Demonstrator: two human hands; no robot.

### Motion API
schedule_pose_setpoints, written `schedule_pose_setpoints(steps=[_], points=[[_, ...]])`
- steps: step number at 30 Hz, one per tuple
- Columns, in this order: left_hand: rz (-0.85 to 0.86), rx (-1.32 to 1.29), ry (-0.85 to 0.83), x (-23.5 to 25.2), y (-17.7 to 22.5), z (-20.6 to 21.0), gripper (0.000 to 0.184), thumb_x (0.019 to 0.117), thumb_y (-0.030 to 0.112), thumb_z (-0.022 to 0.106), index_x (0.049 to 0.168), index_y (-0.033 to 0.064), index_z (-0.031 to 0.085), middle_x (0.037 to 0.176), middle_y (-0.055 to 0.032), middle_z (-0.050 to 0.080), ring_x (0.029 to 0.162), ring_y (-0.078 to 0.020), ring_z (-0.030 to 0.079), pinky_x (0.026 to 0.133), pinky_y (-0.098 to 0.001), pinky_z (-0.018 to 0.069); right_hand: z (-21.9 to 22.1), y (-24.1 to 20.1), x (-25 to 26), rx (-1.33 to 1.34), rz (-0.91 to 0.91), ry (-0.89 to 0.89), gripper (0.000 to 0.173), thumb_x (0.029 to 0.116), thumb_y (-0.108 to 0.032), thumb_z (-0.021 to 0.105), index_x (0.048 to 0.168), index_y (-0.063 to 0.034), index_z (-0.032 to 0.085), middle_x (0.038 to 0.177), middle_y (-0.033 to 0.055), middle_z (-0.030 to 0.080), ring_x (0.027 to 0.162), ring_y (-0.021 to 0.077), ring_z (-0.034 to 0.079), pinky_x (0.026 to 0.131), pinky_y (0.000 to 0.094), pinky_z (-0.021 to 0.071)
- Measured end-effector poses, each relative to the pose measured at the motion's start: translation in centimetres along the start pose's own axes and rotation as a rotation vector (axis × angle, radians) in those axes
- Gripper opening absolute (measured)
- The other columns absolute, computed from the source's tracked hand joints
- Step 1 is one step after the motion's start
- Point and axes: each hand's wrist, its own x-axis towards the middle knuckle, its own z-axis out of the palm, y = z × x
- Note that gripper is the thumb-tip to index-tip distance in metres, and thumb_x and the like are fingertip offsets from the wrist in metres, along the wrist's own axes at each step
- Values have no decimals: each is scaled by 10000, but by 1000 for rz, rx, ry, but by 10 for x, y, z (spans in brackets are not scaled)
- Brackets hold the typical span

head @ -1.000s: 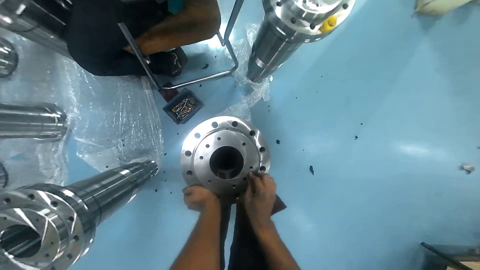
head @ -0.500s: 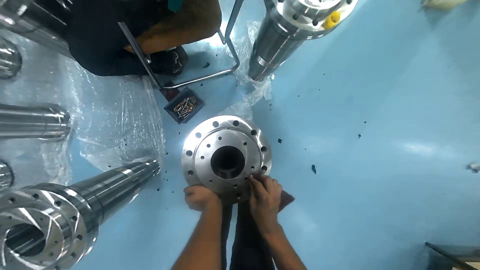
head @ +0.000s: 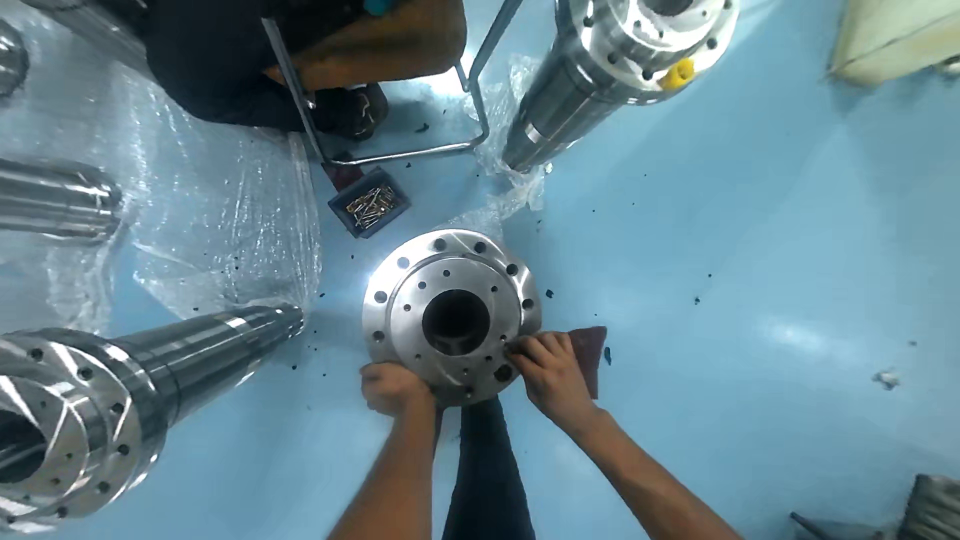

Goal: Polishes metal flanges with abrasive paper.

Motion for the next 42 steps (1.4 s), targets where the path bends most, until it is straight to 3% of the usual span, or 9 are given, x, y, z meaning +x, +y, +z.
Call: schedule_pose_setpoints(steps=[4, 9, 14, 19, 23, 28, 34, 39, 42], points=[[3, 0, -15, 0, 0, -2, 548, 1134, 325, 301, 1123, -58, 693, 1177, -279, 698, 1167, -430, 658, 972, -584, 507, 2, -5, 22, 3, -131, -75, 132, 835, -29, 662, 839, -123, 755, 944, 44, 697, 905, 255, 646, 846, 461, 509], [3, 31, -49, 3, 4, -5, 564, 1142, 311, 279, 1132, -78, 686, 1155, -301, 697, 1152, -443, 664, 982, -590, 505, -11, 14, 19, -13, -221, -240, 218, 885, -16, 604, 949, -138, 773, 1030, 33, 731, 949, 247, 673, 849, 444, 538], [-88, -1, -39, 7, 5, -4, 567, 1145, 333, 287, 1130, -55, 701, 1141, -297, 702, 1147, -447, 664, 972, -616, 496, -5, 5, 45, 42, -296, -263, 186, 824, -16, 613, 857, -120, 764, 946, 41, 734, 881, 260, 681, 768, 432, 541], [-110, -4, -40, 8, 3, -1, 577, 1141, 339, 284, 1088, -53, 705, 1116, -303, 704, 1134, -457, 666, 957, -635, 493, -11, 26, 37, 55, -358, -236, 245, 873, -24, 582, 952, -113, 796, 956, 50, 740, 867, 255, 674, 782, 407, 543], [-120, -41, -55, 9, 2, -2, 580, 1137, 342, 275, 1054, -37, 707, 1067, -284, 714, 1092, -455, 682, 906, -648, 510, -6, 17, 50, 75, -393, -272, 198, 816, -24, 615, 878, -94, 790, 924, 57, 723, 862, 267, 666, 753, 430, 533], [-112, -50, -78, 10, 5, -6, 587, 1135, 357, 260, 1034, -14, 703, 1050, -266, 718, 1074, -443, 689, 872, -640, 513, -13, 38, 41, 93, -398, -268, 225, 883, -43, 587, 935, -99, 799, 945, 56, 736, 880, 252, 674, 783, 407, 544], [-106, -52, -105, 9, 2, -6, 592, 1136, 351, 242, 1060, -13, 702, 1073, -263, 720, 1086, -443, 691, 875, -636, 523, -6, 16, 60, 87, -410, -292, 174, 797, -20, 647, 886, -75, 786, 929, 79, 701, 875, 285, 648, 768, 447, 525], [-93, -73, -119, 11, 2, -6, 579, 1135, 352, 248, 1013, -1, 690, 1025, -262, 715, 1053, -438, 694, 844, -631, 520, -19, 50, 43, 71, -442, -317, 240, 873, -27, 582, 937, -109, 799, 959, 57, 737, 887, 255, 674, 778, 411, 543], [-107, -79, -127, 12, 2, -8, 569, 1135, 351, 258, 1044, -1, 696, 1039, -258, 719, 1068, -439, 692, 851, -631, 521, -13, 35, 54, 79, -445, -327, 181, 807, -18, 628, 877, -76, 785, 926, 85, 715, 871, 292, 667, 761, 457, 538]])
